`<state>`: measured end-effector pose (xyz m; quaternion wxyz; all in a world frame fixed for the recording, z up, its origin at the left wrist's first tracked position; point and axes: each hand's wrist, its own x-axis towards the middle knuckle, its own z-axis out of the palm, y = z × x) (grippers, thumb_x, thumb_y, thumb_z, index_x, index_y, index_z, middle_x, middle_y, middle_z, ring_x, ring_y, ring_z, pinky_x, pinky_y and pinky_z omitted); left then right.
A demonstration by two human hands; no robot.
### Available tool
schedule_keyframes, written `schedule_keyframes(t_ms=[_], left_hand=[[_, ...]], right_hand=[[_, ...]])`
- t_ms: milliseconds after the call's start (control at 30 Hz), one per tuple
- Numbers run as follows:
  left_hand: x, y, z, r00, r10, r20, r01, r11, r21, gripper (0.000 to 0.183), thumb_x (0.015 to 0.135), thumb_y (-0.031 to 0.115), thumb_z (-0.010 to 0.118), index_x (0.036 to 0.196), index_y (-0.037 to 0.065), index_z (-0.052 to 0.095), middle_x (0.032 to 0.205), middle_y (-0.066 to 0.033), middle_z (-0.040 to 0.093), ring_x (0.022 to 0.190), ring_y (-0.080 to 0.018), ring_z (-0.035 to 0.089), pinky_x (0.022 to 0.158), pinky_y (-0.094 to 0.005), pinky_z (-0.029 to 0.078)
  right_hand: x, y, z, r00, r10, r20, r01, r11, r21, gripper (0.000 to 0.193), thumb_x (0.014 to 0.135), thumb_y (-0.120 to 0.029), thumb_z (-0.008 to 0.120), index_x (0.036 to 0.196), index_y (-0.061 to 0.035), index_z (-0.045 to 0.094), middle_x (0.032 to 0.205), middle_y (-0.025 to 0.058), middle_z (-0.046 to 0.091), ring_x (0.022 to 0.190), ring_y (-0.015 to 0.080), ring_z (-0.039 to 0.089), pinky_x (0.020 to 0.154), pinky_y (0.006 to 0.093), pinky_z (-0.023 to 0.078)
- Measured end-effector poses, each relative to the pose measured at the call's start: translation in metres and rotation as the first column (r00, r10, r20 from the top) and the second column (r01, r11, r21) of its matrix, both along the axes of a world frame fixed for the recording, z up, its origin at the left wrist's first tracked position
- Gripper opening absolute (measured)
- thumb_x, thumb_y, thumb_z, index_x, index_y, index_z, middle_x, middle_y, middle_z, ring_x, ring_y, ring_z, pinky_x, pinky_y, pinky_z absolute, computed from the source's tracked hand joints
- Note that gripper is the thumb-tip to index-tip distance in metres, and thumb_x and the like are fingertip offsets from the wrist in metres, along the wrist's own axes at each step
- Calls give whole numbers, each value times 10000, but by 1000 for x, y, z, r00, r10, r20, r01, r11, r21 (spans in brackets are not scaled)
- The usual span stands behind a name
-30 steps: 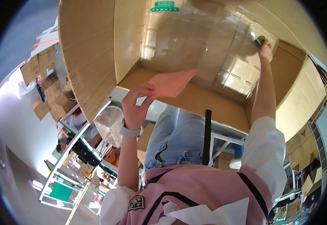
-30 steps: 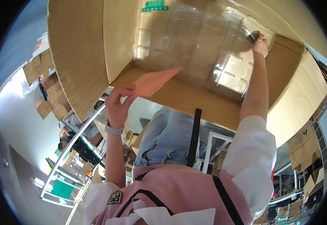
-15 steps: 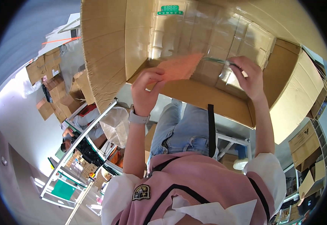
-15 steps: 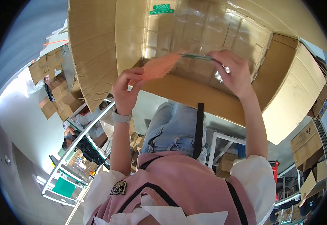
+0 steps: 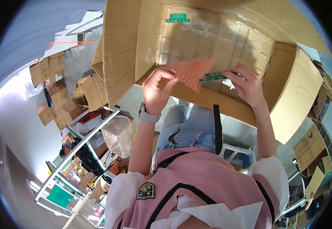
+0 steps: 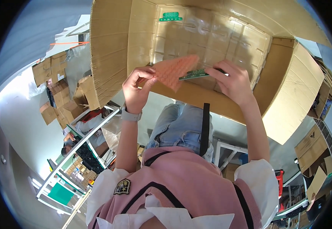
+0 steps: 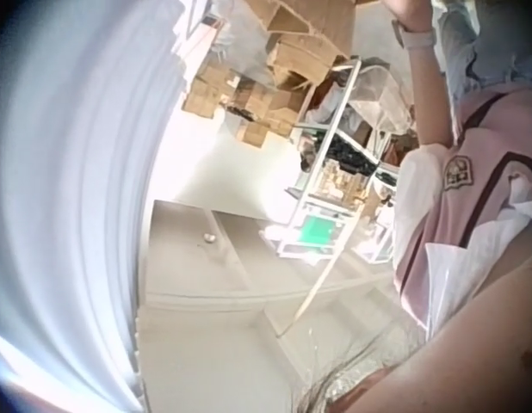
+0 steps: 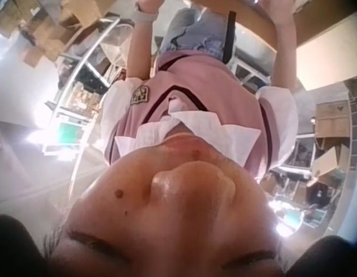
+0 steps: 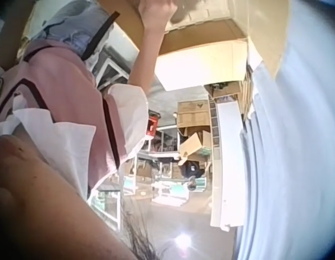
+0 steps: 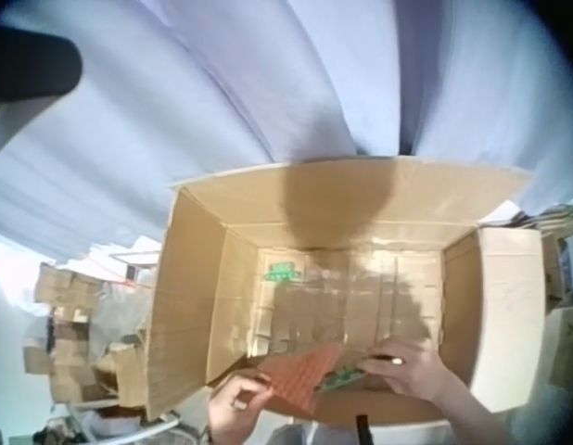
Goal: Wrapping green circuit boards in pink bubble wrap and organizing them for shipment.
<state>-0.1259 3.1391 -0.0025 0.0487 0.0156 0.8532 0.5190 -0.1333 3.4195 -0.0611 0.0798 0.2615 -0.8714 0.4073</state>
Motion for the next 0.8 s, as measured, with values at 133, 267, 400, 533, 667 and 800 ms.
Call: schedule_keyframes(t_ms=[133, 267, 400, 533, 667, 800], left_hand=[[2, -1, 2, 999, 48, 23, -49, 998, 44, 127, 738, -56, 681, 796, -10, 578, 881, -93, 635, 813, -149, 618, 722, -268, 523], [6, -6, -2, 998, 54, 22, -55, 996, 69, 131, 740, -47, 686, 804, -13, 577, 886, -94, 633, 815, -154, 620, 720, -267, 527], [9, -3, 2, 999, 10, 38, -12, 999, 35, 131, 741, -54, 679, 802, -12, 571, 895, -98, 629, 829, -164, 622, 712, -274, 534], [11, 0, 8, 998, -56, 20, 57, 996, -75, 120, 757, -51, 661, 797, -3, 559, 917, -109, 644, 829, -195, 641, 714, -293, 539], [15, -5, 4, 996, -71, 58, 76, 991, -106, 119, 775, -38, 643, 803, 7, 537, 963, -119, 657, 844, -226, 653, 733, -297, 535], [16, -16, 10, 982, -47, 184, 49, 999, -7, 113, 821, -8, 614, 829, 11, 503, 1009, -139, 657, 908, -197, 646, 773, -292, 520]], right_hand=[[5, 0, -4, 998, -53, -23, 55, 996, 63, 377, 563, 8, 635, 906, -145, 665, 802, 29, 588, 690, 187, 593, 515, 301, 495], [3, -8, 2, 995, -15, -101, 26, 993, 112, 376, 572, -9, 620, 919, -149, 659, 817, 17, 590, 710, 180, 597, 521, 296, 498], [5, -14, 5, 980, -43, -192, 76, 982, 172, 367, 592, -45, 614, 945, -139, 649, 822, 7, 591, 745, 178, 600, 536, 293, 504], [-1, -30, 23, 970, 59, -234, -24, 989, 148, 357, 581, -53, 625, 929, -120, 659, 818, 22, 610, 725, 186, 609, 549, 301, 506], [-6, -40, 26, 986, 87, -139, -70, 989, 127, 343, 592, -70, 641, 932, -116, 656, 825, 23, 616, 744, 193, 607, 558, 307, 503], [-18, -43, 33, 993, 114, 0, -114, 991, 71, 288, 640, -50, 662, 924, -102, 654, 833, 36, 621, 748, 215, 595, 573, 315, 496]])
